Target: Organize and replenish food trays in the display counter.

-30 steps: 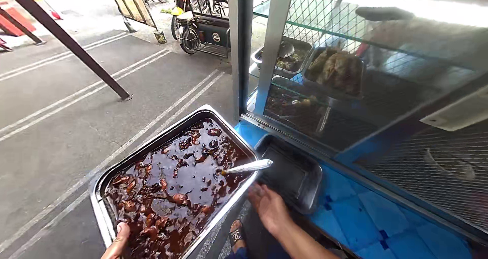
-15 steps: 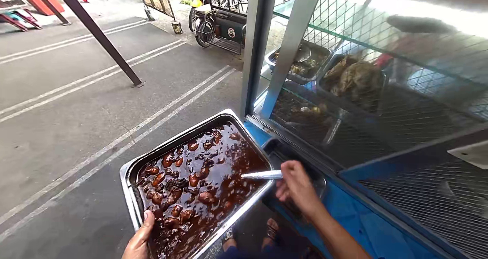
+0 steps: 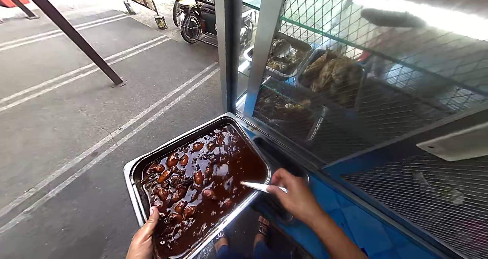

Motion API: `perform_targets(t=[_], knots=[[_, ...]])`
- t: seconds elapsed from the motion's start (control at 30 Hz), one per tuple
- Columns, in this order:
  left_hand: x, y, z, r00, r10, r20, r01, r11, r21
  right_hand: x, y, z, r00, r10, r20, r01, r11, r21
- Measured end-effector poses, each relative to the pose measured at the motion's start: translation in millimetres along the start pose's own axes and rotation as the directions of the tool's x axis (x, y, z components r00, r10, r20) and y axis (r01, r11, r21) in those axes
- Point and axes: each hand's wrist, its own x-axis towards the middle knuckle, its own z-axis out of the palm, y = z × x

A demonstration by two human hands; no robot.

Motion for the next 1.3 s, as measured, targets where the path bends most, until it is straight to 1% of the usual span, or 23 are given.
perform_targets(t=[0.13,0.23,0.3,0.37,0.4,0.47,0.5,0.57,0.63,0.8,0.93,1.0,1.07,1.17,1.23,1.3], knots=[[3.2,-8.1,4.3,1.000,0.003,-0.012,-0.003,1.000,0.020,-5.1,5.8,-4.8,0.997,0.000,0.078,0.005,0.998,-0.063],[7.3,-14.3,4.7,0.999,0.007,-0.039,-0.005,0.998,0.057,-7.6,-2.1,-12.5,0.991,0.053,0.123,-0.030,0.983,-0.183],[9.5,-18.0,6.3,0.997,0.007,-0.078,-0.002,0.998,0.070,-8.2,-8.6,-16.2,0.987,0.101,0.125,-0.063,0.958,-0.278],[11.8,-21.5,7.4,0.995,0.002,-0.098,0.005,0.997,0.076,-8.2,-12.2,-19.8,0.987,0.096,0.132,-0.044,0.934,-0.354],[12.3,-22.6,9.3,0.994,-0.005,-0.109,0.013,0.997,0.077,-8.7,-13.2,-21.6,0.990,0.061,0.130,-0.006,0.923,-0.386],[12.8,-24.6,11.6,0.993,-0.023,-0.115,0.030,0.998,0.058,-10.7,-9.0,-20.9,0.992,-0.115,0.051,0.126,0.884,-0.451],[13.4,-25.6,11.7,0.993,-0.031,-0.113,0.037,0.998,0.051,-10.3,-4.6,-19.4,0.973,-0.231,-0.011,0.195,0.847,-0.495],[16.4,-28.6,9.9,0.993,-0.033,-0.116,0.040,0.997,0.063,-6.9,0.9,-20.5,0.905,-0.411,-0.110,0.279,0.769,-0.576],[19.0,-30.4,9.3,0.992,-0.030,-0.125,0.040,0.996,0.076,-1.3,-0.4,-27.3,0.844,-0.509,-0.167,0.316,0.724,-0.613],[20.0,-28.3,13.5,0.987,-0.040,-0.154,0.050,0.997,0.058,24.2,-18.7,-47.2,0.772,-0.602,-0.206,0.367,0.686,-0.629],[19.9,-28.7,12.1,0.989,-0.032,-0.145,0.041,0.997,0.059,58.0,-46.4,-48.8,0.728,-0.652,-0.210,0.377,0.638,-0.672],[19.0,-28.2,12.1,0.989,-0.032,-0.145,0.041,0.997,0.063,78.6,-56.6,-47.0,0.691,-0.697,-0.193,0.415,0.600,-0.683],[18.7,-27.6,12.8,0.988,-0.030,-0.149,0.040,0.997,0.062,100.4,-65.1,-44.3,0.633,-0.758,-0.158,0.463,0.534,-0.708],[19.6,-27.4,14.1,0.987,-0.030,-0.158,0.041,0.997,0.069,125.4,-76.3,-42.5,0.564,-0.825,-0.039,0.526,0.395,-0.753],[20.2,-26.6,15.3,0.987,-0.025,-0.161,0.038,0.996,0.080,134.7,-82.7,-44.5,0.544,-0.838,0.036,0.542,0.318,-0.778],[20.9,-26.5,15.7,0.988,-0.020,-0.152,0.034,0.996,0.085,138.8,-89.3,-49.3,0.531,-0.844,0.074,0.543,0.272,-0.794]])
